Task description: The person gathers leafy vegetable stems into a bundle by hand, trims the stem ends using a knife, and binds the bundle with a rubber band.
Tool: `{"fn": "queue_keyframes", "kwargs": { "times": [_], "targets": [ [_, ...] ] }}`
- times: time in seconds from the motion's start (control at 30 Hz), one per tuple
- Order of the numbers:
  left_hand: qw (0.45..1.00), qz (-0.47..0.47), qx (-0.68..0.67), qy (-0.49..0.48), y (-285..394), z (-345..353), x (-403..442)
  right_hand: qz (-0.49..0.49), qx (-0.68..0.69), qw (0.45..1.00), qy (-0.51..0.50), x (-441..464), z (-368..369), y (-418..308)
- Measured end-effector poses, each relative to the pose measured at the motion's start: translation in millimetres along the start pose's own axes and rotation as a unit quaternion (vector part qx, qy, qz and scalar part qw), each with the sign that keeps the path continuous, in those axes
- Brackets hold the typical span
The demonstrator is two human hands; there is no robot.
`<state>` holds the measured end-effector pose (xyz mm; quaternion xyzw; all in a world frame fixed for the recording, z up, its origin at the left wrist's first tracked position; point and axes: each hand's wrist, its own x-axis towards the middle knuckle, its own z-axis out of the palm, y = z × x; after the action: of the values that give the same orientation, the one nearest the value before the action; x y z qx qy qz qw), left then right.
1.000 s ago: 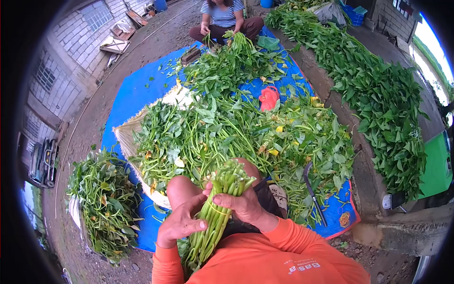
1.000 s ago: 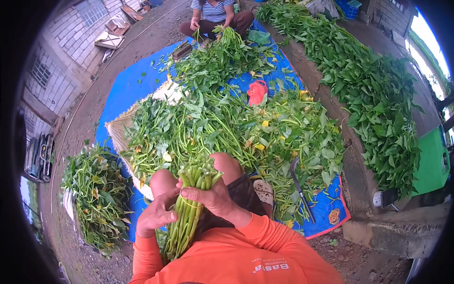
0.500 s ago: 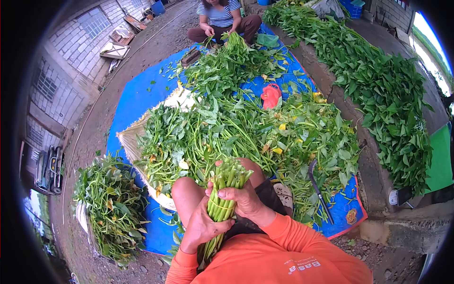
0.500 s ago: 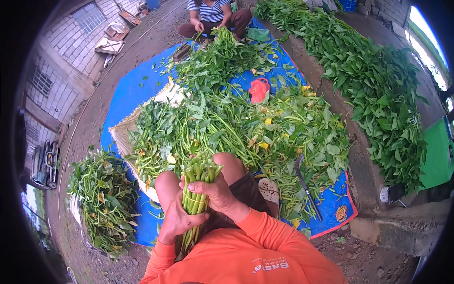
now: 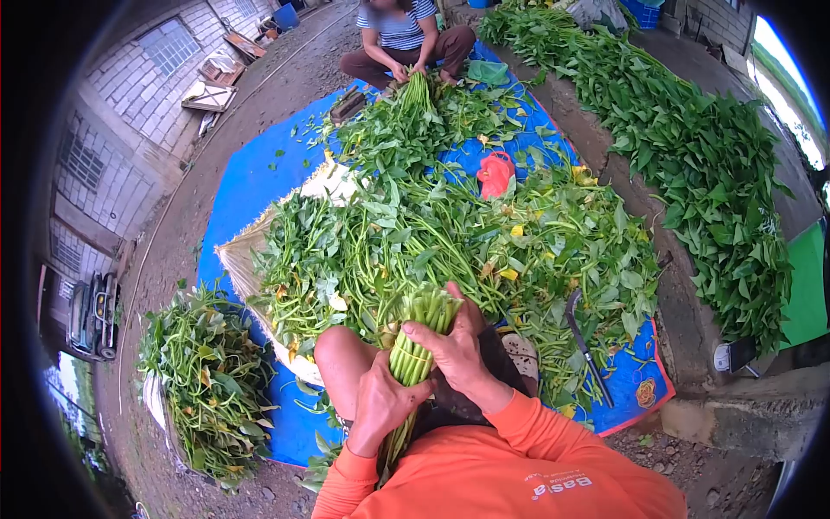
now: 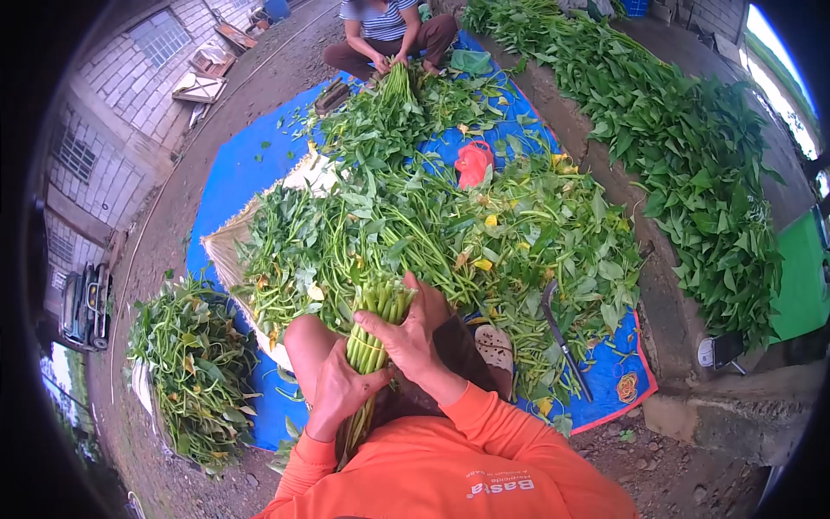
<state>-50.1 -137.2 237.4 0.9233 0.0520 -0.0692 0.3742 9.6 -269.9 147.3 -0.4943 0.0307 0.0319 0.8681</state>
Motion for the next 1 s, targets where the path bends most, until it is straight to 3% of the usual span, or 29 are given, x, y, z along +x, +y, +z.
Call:
{"fn": "queue_keyframes", "kwargs": {
  "times": [0.07, 0.1, 0.2, 0.33, 0.43, 0.5, 0.6, 0.63, 0.67, 0.73, 0.8, 0.87, 0.93, 1.0],
  "targets": [
    [1.0, 0.018, -0.005, -0.004, -8, 3, -2, 0.099, 0.237, 0.965, -0.052, -2, -9, -5],
    [0.999, 0.032, -0.015, -0.018, -12, 3, -1, 0.078, 0.251, 0.964, -0.048, -9, -7, -13],
    [0.999, 0.025, 0.022, -0.043, -14, 7, 1, 0.133, 0.367, 0.917, -0.087, -8, -13, -5],
    [0.997, 0.024, 0.04, -0.063, -15, 6, 3, 0.218, 0.385, 0.89, -0.107, 5, -20, 16],
    [0.991, 0.096, -0.076, -0.053, -33, 3, 8, 0.235, 0.393, 0.873, -0.168, 17, -9, 9],
    [0.98, 0.069, -0.17, -0.079, -21, -12, 9, 0.269, 0.369, 0.869, -0.193, 24, 6, -5],
    [0.975, 0.006, -0.203, -0.093, -11, -51, 4, 0.172, 0.183, 0.933, -0.259, 20, 33, -29],
    [0.97, -0.001, -0.23, -0.078, -8, -68, 1, 0.083, 0.151, 0.945, -0.277, 13, 44, -42],
    [0.964, -0.009, -0.257, -0.065, 2, -87, -4, 0.08, 0.181, 0.925, -0.325, 10, 51, -50],
    [0.945, 0.018, -0.327, -0.017, 20, -120, -13, 0.151, 0.16, 0.92, -0.324, 4, 58, -54],
    [0.937, 0.096, -0.336, 0.018, 37, -151, -16, 0.087, 0.096, 0.911, -0.391, 1, 82, -84],
    [0.908, 0.185, -0.363, 0.097, 75, -162, -16, -0.098, -0.019, 0.89, -0.445, -5, 107, -114],
    [0.834, 0.289, -0.433, 0.181, 98, -159, -5, -0.241, -0.087, 0.842, -0.475, -8, 124, -146],
    [0.807, 0.345, -0.439, 0.192, 105, -170, 7, -0.172, -0.077, 0.859, -0.476, -6, 128, -164]
  ]
}}
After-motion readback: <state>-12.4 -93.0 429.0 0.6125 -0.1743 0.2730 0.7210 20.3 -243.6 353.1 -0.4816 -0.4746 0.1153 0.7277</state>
